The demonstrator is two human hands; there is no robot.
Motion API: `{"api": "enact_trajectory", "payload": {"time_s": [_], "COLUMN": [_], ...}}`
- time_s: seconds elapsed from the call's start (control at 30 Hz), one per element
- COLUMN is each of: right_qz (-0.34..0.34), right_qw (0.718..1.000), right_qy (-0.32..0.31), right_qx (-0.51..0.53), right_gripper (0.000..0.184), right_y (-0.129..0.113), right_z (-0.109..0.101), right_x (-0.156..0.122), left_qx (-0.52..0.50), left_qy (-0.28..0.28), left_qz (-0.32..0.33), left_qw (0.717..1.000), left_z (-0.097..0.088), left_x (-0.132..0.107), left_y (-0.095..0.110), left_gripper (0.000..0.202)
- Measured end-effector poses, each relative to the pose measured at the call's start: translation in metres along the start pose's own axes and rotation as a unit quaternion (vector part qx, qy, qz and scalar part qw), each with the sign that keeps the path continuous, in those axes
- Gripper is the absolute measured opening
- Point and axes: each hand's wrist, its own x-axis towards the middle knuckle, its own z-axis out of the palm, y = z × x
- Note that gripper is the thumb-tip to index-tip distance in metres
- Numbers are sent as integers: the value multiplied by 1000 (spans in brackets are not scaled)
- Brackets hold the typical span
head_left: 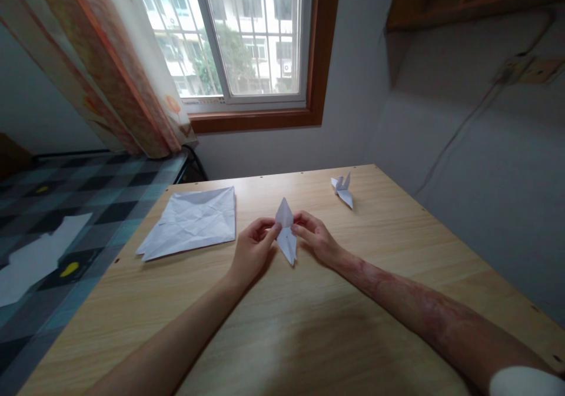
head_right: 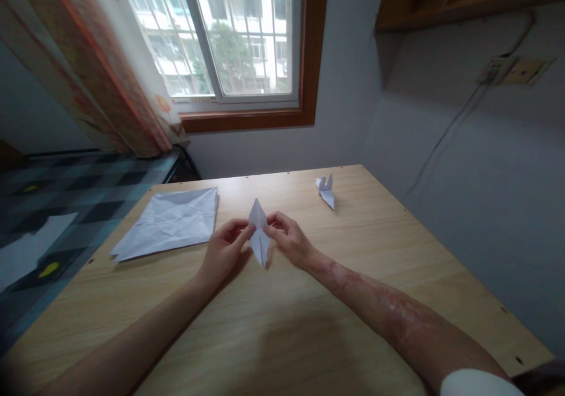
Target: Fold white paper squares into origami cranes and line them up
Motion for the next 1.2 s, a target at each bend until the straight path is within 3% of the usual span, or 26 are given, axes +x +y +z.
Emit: {"api": "enact_trajectory", "payload": {"time_s": [0.23,0.43,0.6,0.67,0.9,1.2], "right_qz": [32,34,-9,-8,22,3], "right_qw": [998,997,999,1000,999,999], "right_qy": [42,34,36,21,-24,-31], "right_qx": [37,56,-6,-1,33,21], "right_gripper": [42,44,26,21,43,43], "right_y": [11,8,1,-1,-6,-6], "right_z": [3,8,9,8,3,3], "right_x": [5,3,3,2,-1,-2], "left_qx": [2,-17,43,47,-7,-41], "left_qy": [-9,-4,15,21,27,-2], "left_qz": [11,4,60,61,17,4], "left_qw": [1000,1000,997,997,999,999], "left_z": [-1,2,1,-1,-6,-7], "left_x": [-3,-8,-8,-6,2,-1], "left_y": [-5,2,3,0,1,5], "left_gripper": [33,53,22,19,28,35]}}
